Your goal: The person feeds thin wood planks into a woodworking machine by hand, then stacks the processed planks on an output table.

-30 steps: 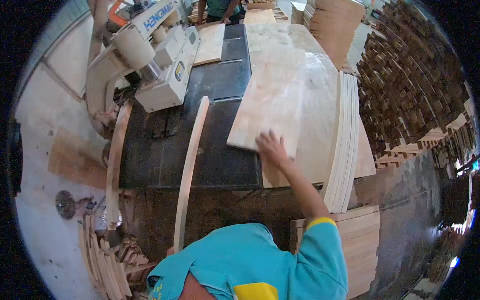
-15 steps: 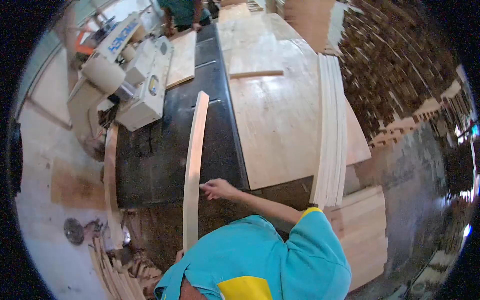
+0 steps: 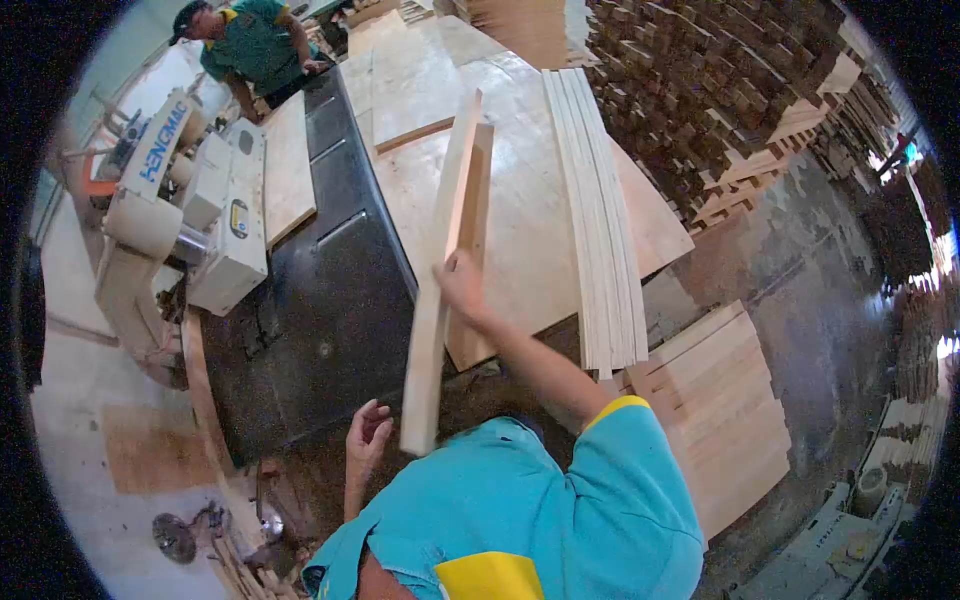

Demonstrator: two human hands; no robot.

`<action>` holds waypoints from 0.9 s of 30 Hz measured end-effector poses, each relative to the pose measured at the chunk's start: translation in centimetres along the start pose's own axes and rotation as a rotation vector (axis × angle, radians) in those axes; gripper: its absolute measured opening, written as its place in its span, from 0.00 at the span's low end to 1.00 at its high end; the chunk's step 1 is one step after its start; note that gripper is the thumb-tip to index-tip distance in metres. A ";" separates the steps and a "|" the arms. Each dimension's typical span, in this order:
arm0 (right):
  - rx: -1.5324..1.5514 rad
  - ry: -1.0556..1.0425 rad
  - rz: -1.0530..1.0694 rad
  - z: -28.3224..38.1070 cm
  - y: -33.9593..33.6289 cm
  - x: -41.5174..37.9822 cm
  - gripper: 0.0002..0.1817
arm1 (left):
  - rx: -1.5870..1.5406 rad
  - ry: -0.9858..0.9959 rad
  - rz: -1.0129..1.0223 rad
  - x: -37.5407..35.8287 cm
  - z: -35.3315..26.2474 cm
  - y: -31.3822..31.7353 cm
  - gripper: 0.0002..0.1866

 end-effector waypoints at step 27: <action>-1.268 -0.084 -0.350 -1.2 -16.7 9.7 0.34 | -0.131 -0.282 -0.396 -9.4 7.1 -2.3 0.18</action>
Point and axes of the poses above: each hand's wrist, its own x-axis towards the middle knuckle, its own y-axis out of the palm, z = x × y, the point moved 1 cm from there along x, towards the middle knuckle, and after that the axes turned 1 degree about -z, right-handed, at the moved point
